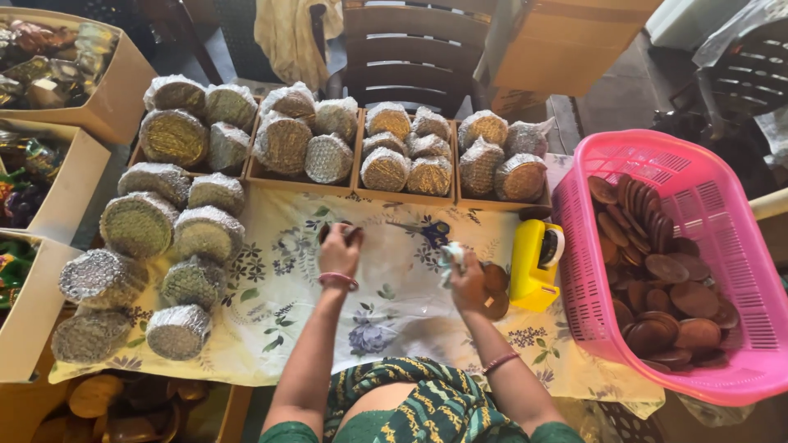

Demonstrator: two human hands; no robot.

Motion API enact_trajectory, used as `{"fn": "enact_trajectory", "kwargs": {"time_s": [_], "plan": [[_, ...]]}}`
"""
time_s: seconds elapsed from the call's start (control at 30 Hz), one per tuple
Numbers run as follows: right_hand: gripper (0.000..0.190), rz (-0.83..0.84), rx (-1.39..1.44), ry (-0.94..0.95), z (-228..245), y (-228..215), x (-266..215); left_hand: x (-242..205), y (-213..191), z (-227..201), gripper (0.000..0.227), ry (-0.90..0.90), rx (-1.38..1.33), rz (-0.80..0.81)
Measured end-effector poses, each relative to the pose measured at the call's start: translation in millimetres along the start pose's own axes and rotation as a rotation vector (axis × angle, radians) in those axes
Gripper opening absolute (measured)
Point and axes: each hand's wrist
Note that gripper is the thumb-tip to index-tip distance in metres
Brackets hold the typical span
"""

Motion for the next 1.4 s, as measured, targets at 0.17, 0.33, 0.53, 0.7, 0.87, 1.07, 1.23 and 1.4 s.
{"fn": "enact_trajectory", "kwargs": {"time_s": [0.17, 0.33, 0.53, 0.7, 0.87, 1.07, 1.23, 1.4], "plan": [[0.026, -0.108, -0.003, 0.089, -28, -39, 6, 25, -1, 35, 0.037, 0.026, 0.246, -0.008], [0.022, -0.207, -0.007, 0.12, -43, -59, 11, 36, 42, 91, 0.041, 0.11, 0.381, -0.009], [0.034, 0.008, -0.184, 0.232, -70, -62, -9, 31, 54, 112, 0.065, 0.124, 0.498, 0.056], [0.03, 0.65, 0.344, 0.494, -63, -66, -25, 20, 45, 90, 0.063, 0.17, 0.41, -0.068], [0.034, 0.394, -0.028, 0.276, -57, -77, -6, 1, 41, 48, 0.051, 0.349, 0.305, -0.18], [0.056, 0.229, -0.679, 0.218, -50, -77, 16, -29, 41, -7, 0.039, 0.633, 0.171, -0.132], [0.047, 0.353, -0.831, 0.285, -31, -76, 37, -51, 59, -14, 0.028, 0.6, -0.001, 0.101], [0.025, 0.299, -0.782, 0.145, 5, -74, 58, -49, 143, 50, 0.034, -0.095, -0.615, 0.804]]}}
Point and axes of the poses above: each hand's wrist, its own x-axis towards the middle knuckle, its own y-axis out of the palm, z = x × y, and after that the axes turned 4 degrees about x, right-handed
